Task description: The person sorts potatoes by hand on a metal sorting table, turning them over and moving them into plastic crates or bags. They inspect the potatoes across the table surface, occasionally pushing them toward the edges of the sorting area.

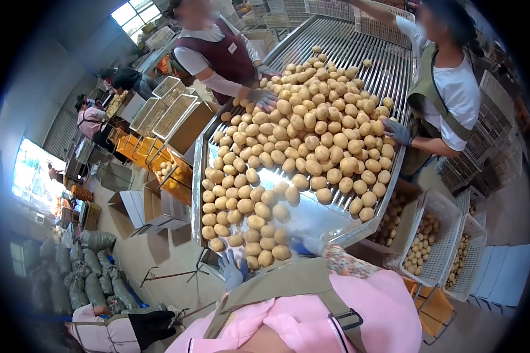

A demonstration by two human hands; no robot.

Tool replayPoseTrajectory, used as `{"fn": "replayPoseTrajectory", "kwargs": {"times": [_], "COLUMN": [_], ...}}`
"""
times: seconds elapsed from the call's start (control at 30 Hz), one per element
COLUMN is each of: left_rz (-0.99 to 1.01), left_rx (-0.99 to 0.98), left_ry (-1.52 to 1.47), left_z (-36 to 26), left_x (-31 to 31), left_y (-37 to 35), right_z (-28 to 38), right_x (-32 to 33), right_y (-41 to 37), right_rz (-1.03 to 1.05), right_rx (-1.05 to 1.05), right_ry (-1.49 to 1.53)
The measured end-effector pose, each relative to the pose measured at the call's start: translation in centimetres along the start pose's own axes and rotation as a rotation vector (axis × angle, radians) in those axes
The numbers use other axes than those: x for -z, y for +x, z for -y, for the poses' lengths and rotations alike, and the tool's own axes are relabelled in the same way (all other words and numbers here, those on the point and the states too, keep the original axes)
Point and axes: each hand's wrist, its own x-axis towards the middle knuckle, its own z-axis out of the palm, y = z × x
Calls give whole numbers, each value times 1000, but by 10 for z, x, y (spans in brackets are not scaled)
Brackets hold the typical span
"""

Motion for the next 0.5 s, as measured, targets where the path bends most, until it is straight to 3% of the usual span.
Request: {"fn": "replayPoseTrajectory", "kwargs": {"times": [0.07, 0.13, 0.17, 0.23, 0.3, 0.33, 0.37, 0.4, 0.43, 0.47, 0.5], "left_rz": [21, 196, 193, 334, 300, 276, 281, 284, 277, 231, 185], "left_rx": [-44, -23, -24, -27, 9, 82, -22, -122, -132, -238, -340], "left_ry": [47, -396, -387, 232, 239, 251, 280, 310, 309, 190, 69], "left_z": [-9, -33, -43, -69, -66, -65, -74, -86, -83, -77, -76], "left_x": [-19, -36, -41, -54, -71, -79, -59, -26, -15, -9, -6], "left_y": [22, 35, 31, 34, 31, 32, 27, 17, 16, 12, 7], "right_z": [50, 103, 141, 219, 142, 160, 177, 196, 202, 177, 164], "right_x": [-60, -80, -81, -81, 33, 55, 78, 95, 103, 132, 129], "right_y": [-29, -42, -61, -104, 32, 12, 3, -22, -37, -23, -28], "right_rz": [85, 140, 122, -2, -31, -409, -889, -984, -1233, -1314, -1264], "right_rx": [156, 301, 295, 183, 169, 678, 1102, 770, 694, 650, 477], "right_ry": [-345, -445, -446, -393, 383, -383, -856, -992, -1216, -1206, -1276]}}
